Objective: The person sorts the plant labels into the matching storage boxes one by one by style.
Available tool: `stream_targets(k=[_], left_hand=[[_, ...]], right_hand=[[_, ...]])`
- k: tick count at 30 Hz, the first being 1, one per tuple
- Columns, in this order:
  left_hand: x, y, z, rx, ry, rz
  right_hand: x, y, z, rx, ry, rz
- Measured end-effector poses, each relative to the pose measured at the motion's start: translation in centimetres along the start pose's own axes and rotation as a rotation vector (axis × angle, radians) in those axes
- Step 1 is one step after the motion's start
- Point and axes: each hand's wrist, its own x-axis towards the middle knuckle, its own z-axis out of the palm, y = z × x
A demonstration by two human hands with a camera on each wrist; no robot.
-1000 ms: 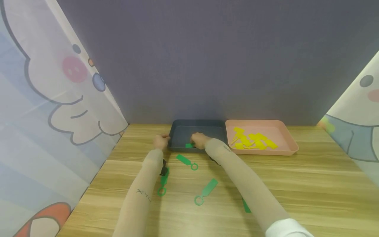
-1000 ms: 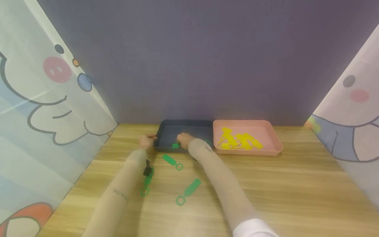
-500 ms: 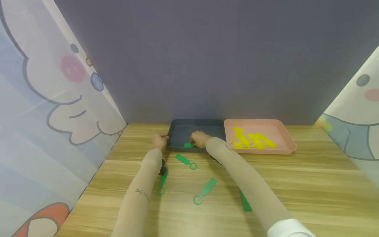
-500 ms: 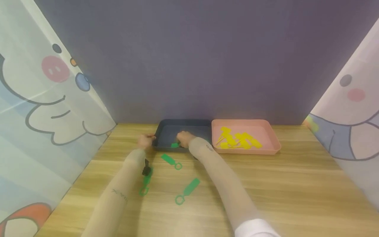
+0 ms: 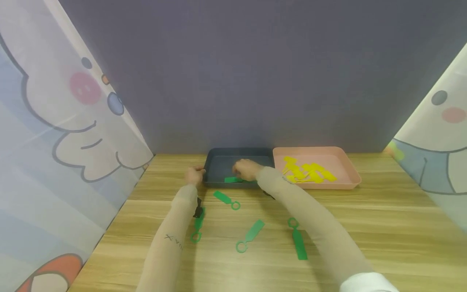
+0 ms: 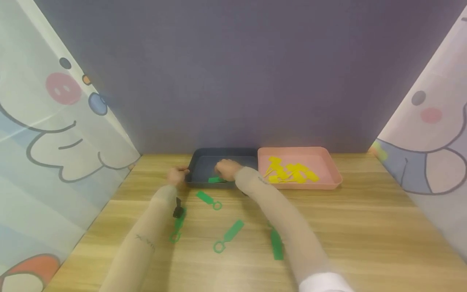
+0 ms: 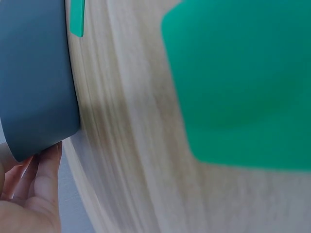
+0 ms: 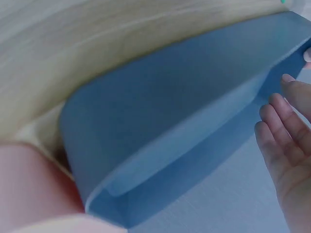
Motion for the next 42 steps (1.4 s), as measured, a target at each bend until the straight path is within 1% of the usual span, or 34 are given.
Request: stream_targets(k=[3,6,12,16,19,22,26,29,31,34,36,39,42], left_hand=[[0.0,0.2,0.0,0.006,0.003,-0.001],[-0.1,0.4,-0.1,-0.007,-0.005,-0.004],[-0.2,0.5,-0.4,-0.008,-0.020,0.010],[-0.3,0.6,-0.7,-0.001,-0.021,0.016],[-0.3,0.5,-0.8,-0.003,-0.027,0.009],[-0.2,0.4,-0.9,0.008,-0.024,0.005],[0.0,0.2,-0.9,0.030,-0.014,0.002],[0.2,0.1,-0.7,0.039,-0.026,-0.006],[0.2,0.0,-0.7,0.042,-0.032,-0.006],[0.1,0.0,-0.6,0.031,-0.041,-0.007],[-0.1,0.0,-0.6,0.022,-0.049,0.001],[-0.3,0.0,-0.6,0.001,-0.068,0.007],[-0.5,-0.1,-0.5,-0.008,-0.084,0.009]], right_hand=[[-1.0,0.0,-0.8,-0.025,0.016,-0.024],[-2.0,0.1,-1.6,-0.041,0.034,-0.031],[-4.0,0.2,-2.8,-0.107,0.062,-0.060],[-5.5,0.1,-3.4,-0.133,0.068,-0.088],[-6.8,-0.1,-3.5,-0.180,0.072,-0.113],[-8.1,-0.2,-3.4,-0.244,0.093,-0.157],[-9.6,0.1,-2.7,-0.341,0.162,-0.249],[-11.0,0.5,-1.9,-0.369,0.196,-0.302],[-12.1,0.8,-1.4,-0.350,0.194,-0.322],[-13.6,0.9,-0.8,-0.298,0.168,-0.336],[-14.4,0.8,-0.5,-0.284,0.148,-0.342],[-15.6,0.6,-0.1,-0.306,0.129,-0.349],[-16.8,0.6,0.4,-0.332,0.119,-0.375]])
